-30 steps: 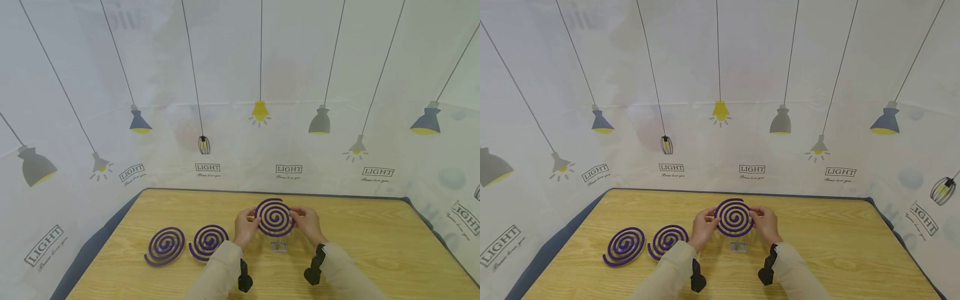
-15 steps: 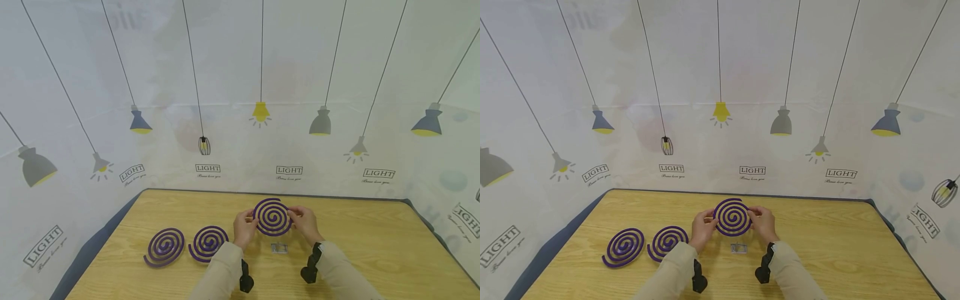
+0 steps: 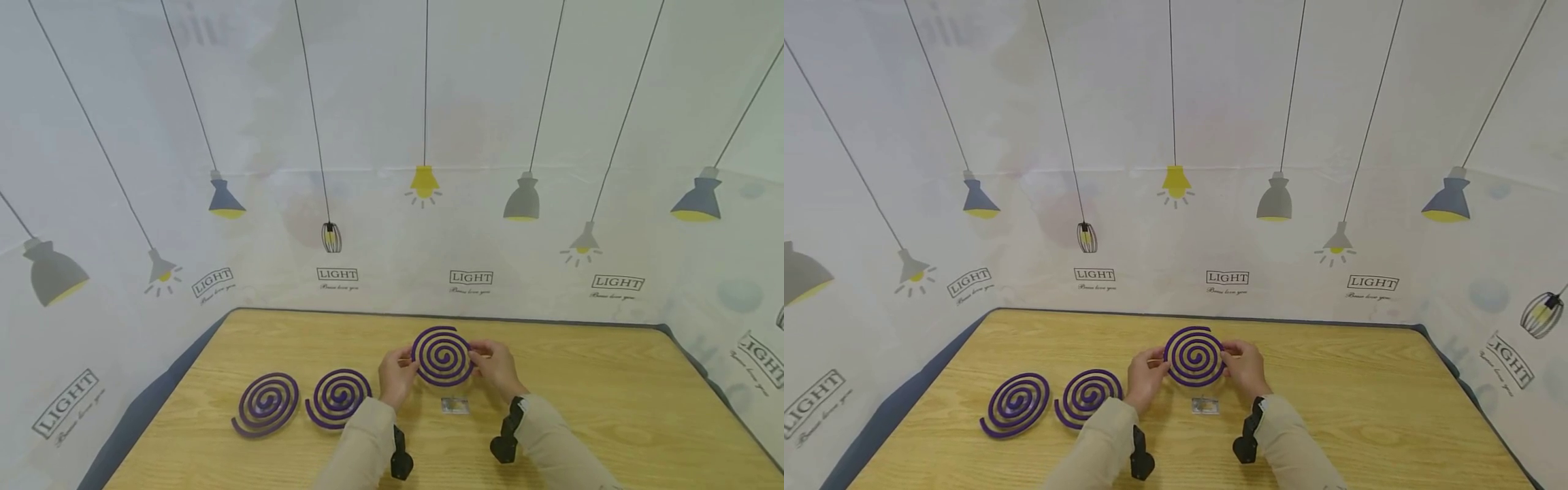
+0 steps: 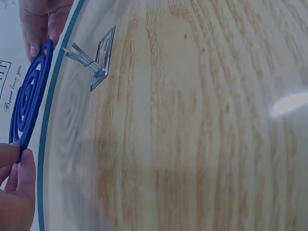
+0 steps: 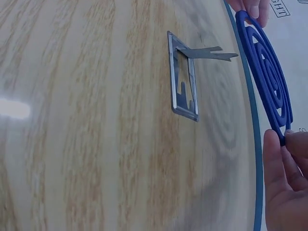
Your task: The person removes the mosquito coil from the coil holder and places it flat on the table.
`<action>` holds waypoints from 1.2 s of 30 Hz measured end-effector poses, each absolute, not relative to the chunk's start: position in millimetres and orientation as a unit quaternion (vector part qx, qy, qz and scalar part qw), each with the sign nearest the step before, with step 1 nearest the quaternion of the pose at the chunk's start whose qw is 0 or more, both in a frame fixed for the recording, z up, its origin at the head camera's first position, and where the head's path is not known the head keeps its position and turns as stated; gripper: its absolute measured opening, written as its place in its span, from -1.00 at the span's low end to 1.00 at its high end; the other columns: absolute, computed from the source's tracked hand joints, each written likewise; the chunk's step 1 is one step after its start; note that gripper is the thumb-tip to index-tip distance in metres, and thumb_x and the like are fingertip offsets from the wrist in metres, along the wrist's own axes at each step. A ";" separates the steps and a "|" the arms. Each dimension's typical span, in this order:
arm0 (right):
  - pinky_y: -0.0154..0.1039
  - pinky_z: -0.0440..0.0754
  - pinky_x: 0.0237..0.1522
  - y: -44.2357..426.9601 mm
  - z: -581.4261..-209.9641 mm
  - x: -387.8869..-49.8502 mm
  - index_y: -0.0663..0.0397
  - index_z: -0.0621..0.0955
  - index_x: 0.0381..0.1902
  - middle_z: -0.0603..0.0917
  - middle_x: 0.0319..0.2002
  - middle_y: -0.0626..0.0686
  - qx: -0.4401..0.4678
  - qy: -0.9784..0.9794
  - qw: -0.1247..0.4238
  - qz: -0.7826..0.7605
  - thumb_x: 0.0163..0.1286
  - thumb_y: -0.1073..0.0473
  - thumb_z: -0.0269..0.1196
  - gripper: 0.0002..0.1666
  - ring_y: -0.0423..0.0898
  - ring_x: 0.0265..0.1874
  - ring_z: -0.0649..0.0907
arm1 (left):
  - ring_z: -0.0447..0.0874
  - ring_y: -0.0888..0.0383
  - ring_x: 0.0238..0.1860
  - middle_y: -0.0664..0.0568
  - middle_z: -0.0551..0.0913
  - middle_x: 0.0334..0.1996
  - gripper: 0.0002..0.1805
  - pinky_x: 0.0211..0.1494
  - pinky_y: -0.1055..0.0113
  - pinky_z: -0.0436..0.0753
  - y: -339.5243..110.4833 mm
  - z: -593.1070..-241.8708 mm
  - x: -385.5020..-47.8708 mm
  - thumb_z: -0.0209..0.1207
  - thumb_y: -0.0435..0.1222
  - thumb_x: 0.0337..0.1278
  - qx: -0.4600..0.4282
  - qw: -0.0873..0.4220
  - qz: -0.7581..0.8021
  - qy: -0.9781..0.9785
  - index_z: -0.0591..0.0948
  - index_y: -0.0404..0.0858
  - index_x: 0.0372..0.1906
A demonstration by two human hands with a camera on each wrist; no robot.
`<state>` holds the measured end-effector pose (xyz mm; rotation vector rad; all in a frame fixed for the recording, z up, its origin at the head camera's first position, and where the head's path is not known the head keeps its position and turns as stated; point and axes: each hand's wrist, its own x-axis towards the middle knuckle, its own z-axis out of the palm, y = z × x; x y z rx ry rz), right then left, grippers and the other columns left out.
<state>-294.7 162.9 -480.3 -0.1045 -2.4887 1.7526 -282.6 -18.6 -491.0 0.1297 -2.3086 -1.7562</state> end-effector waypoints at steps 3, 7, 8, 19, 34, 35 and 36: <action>-0.15 0.62 -0.42 163.3 -482.8 -295.3 0.49 0.51 -0.15 0.59 -0.32 0.27 -0.029 -0.814 0.052 0.577 0.16 0.47 0.13 -0.73 -0.05 -0.46 0.60 | 0.55 0.02 -0.27 -0.15 0.56 -0.31 -0.68 -0.33 0.39 0.59 -18.2 -492.9 -284.7 0.18 -0.58 -0.20 0.045 0.113 -0.599 -0.791 0.58 -0.44 -0.18; -0.16 0.62 -0.44 163.8 -486.2 -295.8 0.50 0.52 -0.17 0.59 -0.35 0.26 -0.032 -0.812 0.055 0.580 0.15 0.48 0.13 -0.74 -0.06 -0.48 0.60 | 0.56 -0.01 -0.28 -0.17 0.57 -0.32 -0.67 -0.30 0.38 0.59 -18.0 -494.9 -285.2 0.17 -0.62 -0.24 0.036 0.116 -0.599 -0.792 0.57 -0.47 -0.20; -0.16 0.62 -0.44 164.1 -487.2 -295.7 0.50 0.52 -0.17 0.59 -0.35 0.25 -0.034 -0.813 0.055 0.578 0.15 0.47 0.13 -0.74 -0.07 -0.49 0.60 | 0.57 -0.01 -0.28 -0.18 0.57 -0.32 -0.67 -0.30 0.37 0.59 -17.9 -495.2 -285.0 0.17 -0.63 -0.24 0.030 0.118 -0.597 -0.793 0.56 -0.49 -0.20; -0.25 0.62 -0.49 169.0 -497.5 -294.8 0.46 0.53 -0.16 0.58 -0.34 0.24 -0.060 -0.815 0.050 0.574 0.15 0.45 0.14 -0.74 -0.09 -0.51 0.58 | 0.57 -0.09 -0.24 -0.28 0.58 -0.29 -0.67 -0.20 0.28 0.58 -13.6 -499.4 -277.9 0.17 -0.62 -0.22 -0.001 0.115 -0.582 -0.805 0.53 -0.55 -0.18; -0.36 0.59 -0.56 172.9 -508.0 -294.8 0.47 0.56 -0.22 0.60 -0.35 0.24 -0.071 -0.817 0.048 0.570 0.11 0.47 0.15 -0.77 -0.15 -0.54 0.58 | 0.60 -0.03 -0.28 -0.24 0.61 -0.31 -0.69 -0.17 0.27 0.56 -10.7 -513.1 -276.9 0.18 -0.60 -0.22 0.006 0.100 -0.595 -0.797 0.54 -0.51 -0.20; -0.36 0.59 -0.56 173.0 -508.3 -294.8 0.46 0.56 -0.23 0.60 -0.36 0.23 -0.070 -0.819 0.047 0.568 0.11 0.47 0.15 -0.77 -0.15 -0.54 0.58 | 0.60 -0.04 -0.27 -0.25 0.60 -0.30 -0.69 -0.16 0.28 0.57 -10.8 -513.5 -276.7 0.17 -0.61 -0.21 0.007 0.097 -0.599 -0.795 0.53 -0.51 -0.20; -0.37 0.58 -0.55 173.1 -508.2 -294.8 0.45 0.56 -0.23 0.60 -0.36 0.22 -0.071 -0.821 0.047 0.565 0.11 0.47 0.16 -0.77 -0.15 -0.54 0.58 | 0.60 -0.04 -0.26 -0.25 0.60 -0.29 -0.69 -0.17 0.29 0.57 -10.7 -514.1 -276.5 0.17 -0.62 -0.21 0.006 0.097 -0.601 -0.793 0.53 -0.52 -0.20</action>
